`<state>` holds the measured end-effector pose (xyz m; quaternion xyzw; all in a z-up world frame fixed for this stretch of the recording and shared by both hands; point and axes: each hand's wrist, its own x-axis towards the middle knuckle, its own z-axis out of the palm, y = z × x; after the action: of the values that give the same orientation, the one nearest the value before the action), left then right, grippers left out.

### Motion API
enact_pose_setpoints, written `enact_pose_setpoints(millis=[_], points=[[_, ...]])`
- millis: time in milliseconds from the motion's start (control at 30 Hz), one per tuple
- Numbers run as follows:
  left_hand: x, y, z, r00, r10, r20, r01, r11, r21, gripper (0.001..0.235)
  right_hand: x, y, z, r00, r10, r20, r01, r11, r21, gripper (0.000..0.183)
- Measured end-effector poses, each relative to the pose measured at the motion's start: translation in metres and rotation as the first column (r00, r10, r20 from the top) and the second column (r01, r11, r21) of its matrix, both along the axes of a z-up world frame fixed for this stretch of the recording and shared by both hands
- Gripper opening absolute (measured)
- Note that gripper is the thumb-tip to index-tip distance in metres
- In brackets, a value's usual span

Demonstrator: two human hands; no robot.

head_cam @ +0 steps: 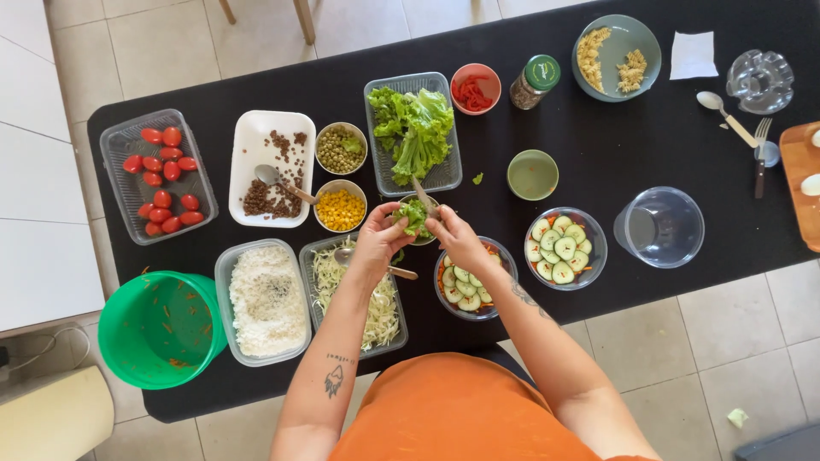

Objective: The person tears lettuce leaves by hand and places them into a small bowl. They then use a knife to chop the lettuce into smaller pieces within the bowl. The person continues to tear and chop lettuce, adding it to the bowl throughout the video.

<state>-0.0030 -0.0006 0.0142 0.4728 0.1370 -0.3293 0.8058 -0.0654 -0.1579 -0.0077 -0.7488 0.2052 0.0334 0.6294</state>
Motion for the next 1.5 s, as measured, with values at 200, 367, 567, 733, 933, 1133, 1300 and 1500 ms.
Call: enact_pose_setpoints(millis=[200, 367, 567, 733, 933, 1133, 1300, 1500], points=[[-0.001, -0.001, -0.004, 0.993, -0.093, -0.070, 0.098, 0.993, 0.072, 0.018, 0.005, -0.003, -0.012, 0.979, 0.117, 0.169, -0.108, 0.992, -0.060, 0.028], [0.001, -0.007, 0.026, 0.987, -0.138, 0.081, 0.123, 0.978, 0.167, 0.018, 0.006, 0.009, 0.022, 0.994, 0.035, 0.108, -0.030, 0.999, -0.045, 0.029], [-0.002, -0.009, 0.001, 0.990, -0.090, 0.110, 0.073, 0.986, 0.152, 0.021, 0.004, 0.005, 0.015, 0.995, 0.079, 0.067, -0.068, 0.986, -0.154, 0.032], [-0.007, -0.009, 0.000, 0.999, -0.052, 0.016, 0.051, 0.995, 0.085, 0.018, 0.002, 0.009, -0.002, 0.992, 0.106, 0.068, -0.093, 0.980, -0.174, 0.035], [-0.005, 0.000, -0.030, 0.996, -0.092, 0.016, 0.088, 0.985, 0.149, 0.019, -0.004, 0.027, -0.010, 0.998, 0.063, 0.023, -0.060, 0.992, -0.106, 0.039], [-0.007, -0.001, -0.057, 0.996, -0.088, 0.005, 0.086, 0.976, 0.200, 0.020, -0.002, 0.038, -0.006, 0.995, -0.053, -0.081, 0.054, 0.999, 0.007, 0.052], [-0.004, 0.000, -0.065, 0.999, -0.024, 0.021, 0.018, 0.964, 0.265, 0.023, 0.003, 0.043, -0.005, 0.977, -0.083, -0.196, 0.153, 0.915, 0.372, 0.047], [-0.002, 0.004, -0.035, 1.000, 0.001, -0.018, 0.002, 0.979, 0.204, 0.024, 0.002, 0.025, -0.030, 0.993, 0.079, -0.085, -0.080, 0.997, 0.000, 0.053]])
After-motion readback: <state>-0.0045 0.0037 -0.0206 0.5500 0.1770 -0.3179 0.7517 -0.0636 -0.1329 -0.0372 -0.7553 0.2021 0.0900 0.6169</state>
